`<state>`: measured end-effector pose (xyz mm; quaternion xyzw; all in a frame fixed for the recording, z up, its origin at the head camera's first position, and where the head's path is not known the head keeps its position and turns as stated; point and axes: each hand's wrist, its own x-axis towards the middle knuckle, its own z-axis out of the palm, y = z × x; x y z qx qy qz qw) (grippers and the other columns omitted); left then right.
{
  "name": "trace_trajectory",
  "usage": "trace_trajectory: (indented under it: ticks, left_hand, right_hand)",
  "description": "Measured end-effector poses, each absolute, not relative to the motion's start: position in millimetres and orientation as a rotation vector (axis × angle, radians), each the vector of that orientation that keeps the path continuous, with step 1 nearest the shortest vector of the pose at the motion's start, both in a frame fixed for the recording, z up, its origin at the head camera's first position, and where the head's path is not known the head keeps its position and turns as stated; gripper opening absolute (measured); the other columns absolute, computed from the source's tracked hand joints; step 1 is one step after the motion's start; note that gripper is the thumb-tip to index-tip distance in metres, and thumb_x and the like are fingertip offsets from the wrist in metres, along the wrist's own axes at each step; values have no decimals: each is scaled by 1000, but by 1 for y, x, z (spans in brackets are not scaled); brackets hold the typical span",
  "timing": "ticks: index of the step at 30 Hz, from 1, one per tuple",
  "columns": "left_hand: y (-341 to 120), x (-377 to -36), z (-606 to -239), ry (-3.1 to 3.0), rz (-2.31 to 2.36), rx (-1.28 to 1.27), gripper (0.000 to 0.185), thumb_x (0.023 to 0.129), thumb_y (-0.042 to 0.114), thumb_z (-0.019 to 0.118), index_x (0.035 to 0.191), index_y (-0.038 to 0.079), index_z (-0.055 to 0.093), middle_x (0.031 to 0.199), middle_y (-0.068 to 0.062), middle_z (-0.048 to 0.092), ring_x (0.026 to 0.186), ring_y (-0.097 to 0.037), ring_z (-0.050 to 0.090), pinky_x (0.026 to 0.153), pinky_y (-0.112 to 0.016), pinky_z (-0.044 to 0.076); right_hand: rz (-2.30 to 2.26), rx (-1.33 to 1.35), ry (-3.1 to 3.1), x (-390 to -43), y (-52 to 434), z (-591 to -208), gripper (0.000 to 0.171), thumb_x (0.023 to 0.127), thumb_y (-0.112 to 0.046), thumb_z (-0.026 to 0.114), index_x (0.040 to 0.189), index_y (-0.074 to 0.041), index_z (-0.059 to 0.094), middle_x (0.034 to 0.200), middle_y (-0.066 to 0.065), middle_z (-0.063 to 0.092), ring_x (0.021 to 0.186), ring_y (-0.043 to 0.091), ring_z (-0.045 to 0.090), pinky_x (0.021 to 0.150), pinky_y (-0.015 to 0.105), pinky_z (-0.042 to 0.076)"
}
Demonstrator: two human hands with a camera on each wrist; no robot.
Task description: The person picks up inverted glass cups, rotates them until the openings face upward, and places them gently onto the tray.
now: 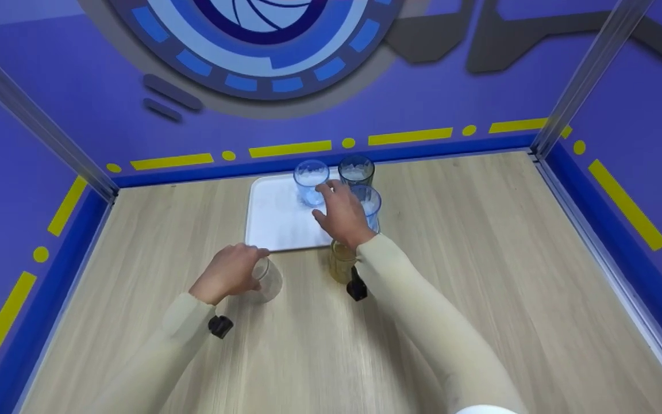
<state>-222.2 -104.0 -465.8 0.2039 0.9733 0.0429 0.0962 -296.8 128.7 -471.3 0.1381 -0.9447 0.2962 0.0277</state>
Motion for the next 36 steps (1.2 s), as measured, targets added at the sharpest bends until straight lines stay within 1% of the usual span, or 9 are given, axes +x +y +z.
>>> trace_trajectory:
  ticks: [7,9,14,18,22,30,36]
  left_hand:
    - [-108,-220,-468,2909,112,614,32,71,6,80,101,5,70,92,-11,71,83,-26,66,73,-40,56]
    - [-109,-220,-469,2916,125,613,31,70,5,81,99,5,70,90,-11,71,82,-26,66,71,-40,56]
    - [-110,-220,-469,2925,148,608,30,67,2,82,95,5,70,86,-11,70,77,-23,64,68,-39,56]
    - [-109,-220,-469,2925,136,606,29,69,2,81,96,5,70,86,-11,70,76,-22,64,68,-38,56]
    - [-108,-221,-469,2915,120,604,30,70,3,80,99,5,70,88,-11,70,78,-23,64,69,-38,56]
    - [-105,-220,-470,2920,116,639,28,72,2,79,98,4,70,87,-11,70,76,-22,63,68,-38,56]
    - [-104,-220,-468,2919,128,642,30,72,2,79,100,4,70,90,-11,70,81,-24,64,72,-40,55]
  right_hand:
    - [914,379,-2947,-294,136,-475,48,90,-26,68,134,-11,52,143,12,45,131,30,45,109,49,40]
    - [922,380,-2937,-293,139,-477,48,90,-25,68,134,-9,53,141,12,47,131,31,45,109,49,40]
    - [970,366,-2936,-290,145,-479,49,91,-23,67,136,-10,52,140,12,46,132,31,44,109,49,40]
    - [999,331,-2949,-288,149,-479,48,91,-24,67,136,-12,52,142,10,45,133,30,42,108,50,40]
    - [1024,304,-2946,-284,151,-478,48,91,-24,67,135,-12,52,142,10,45,132,30,43,108,50,41]
    - [1000,368,-2921,-274,153,-476,48,91,-27,67,135,-13,52,138,7,48,131,27,45,107,47,42]
    - [1013,367,-2933,-269,155,-473,47,92,-29,65,135,-16,51,141,7,46,133,28,44,108,48,42]
